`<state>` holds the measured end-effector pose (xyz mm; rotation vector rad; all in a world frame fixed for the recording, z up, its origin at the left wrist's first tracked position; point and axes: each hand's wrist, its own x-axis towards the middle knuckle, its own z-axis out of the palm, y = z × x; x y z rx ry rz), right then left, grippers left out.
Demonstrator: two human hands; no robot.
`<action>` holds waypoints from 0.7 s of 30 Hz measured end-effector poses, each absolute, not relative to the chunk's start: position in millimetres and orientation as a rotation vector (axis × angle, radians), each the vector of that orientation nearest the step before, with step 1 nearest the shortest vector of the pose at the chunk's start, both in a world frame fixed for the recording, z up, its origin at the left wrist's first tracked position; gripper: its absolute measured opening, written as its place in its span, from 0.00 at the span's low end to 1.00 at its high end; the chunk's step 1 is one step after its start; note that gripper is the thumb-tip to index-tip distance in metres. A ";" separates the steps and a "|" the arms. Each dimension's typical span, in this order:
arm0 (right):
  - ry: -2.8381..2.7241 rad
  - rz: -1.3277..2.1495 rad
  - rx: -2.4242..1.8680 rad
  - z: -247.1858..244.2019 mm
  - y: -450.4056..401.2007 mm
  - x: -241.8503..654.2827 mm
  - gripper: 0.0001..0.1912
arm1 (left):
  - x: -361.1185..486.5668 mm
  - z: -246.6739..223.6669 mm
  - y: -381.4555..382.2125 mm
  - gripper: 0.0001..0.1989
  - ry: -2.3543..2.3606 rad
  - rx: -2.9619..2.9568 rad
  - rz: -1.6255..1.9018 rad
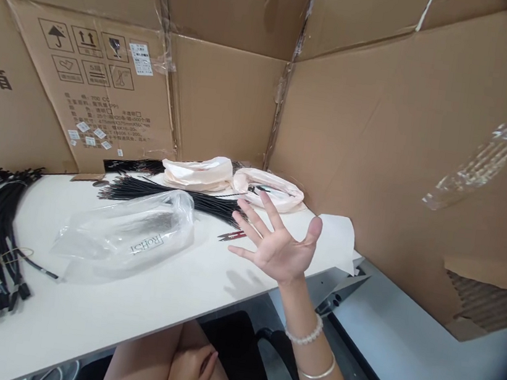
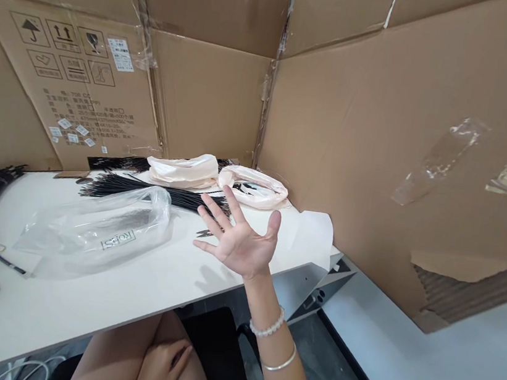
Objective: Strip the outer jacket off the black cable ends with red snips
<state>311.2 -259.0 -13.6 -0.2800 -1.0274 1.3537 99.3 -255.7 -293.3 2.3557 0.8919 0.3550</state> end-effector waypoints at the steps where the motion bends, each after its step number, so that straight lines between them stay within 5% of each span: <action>1: -1.041 1.359 -0.300 -14.5 -259.4 311.2 0.51 | 99.0 -292.8 -255.5 0.23 0.889 2.353 0.354; 8: -1.194 1.326 -0.595 -10.0 -262.5 307.8 0.63 | 98.6 -288.4 -254.8 0.21 0.881 2.305 0.362; 14: -1.592 1.065 -1.174 0.1 -284.6 283.3 0.40 | 96.9 -254.6 -264.5 0.21 0.828 2.172 0.456; 18: -1.811 0.389 -1.724 -5.4 -301.8 252.9 0.39 | 71.9 -182.7 -261.9 0.21 0.807 2.097 0.641; 21: -2.120 0.500 -1.604 -14.4 -302.5 220.8 0.38 | 48.4 -125.5 -254.9 0.25 0.629 1.882 0.908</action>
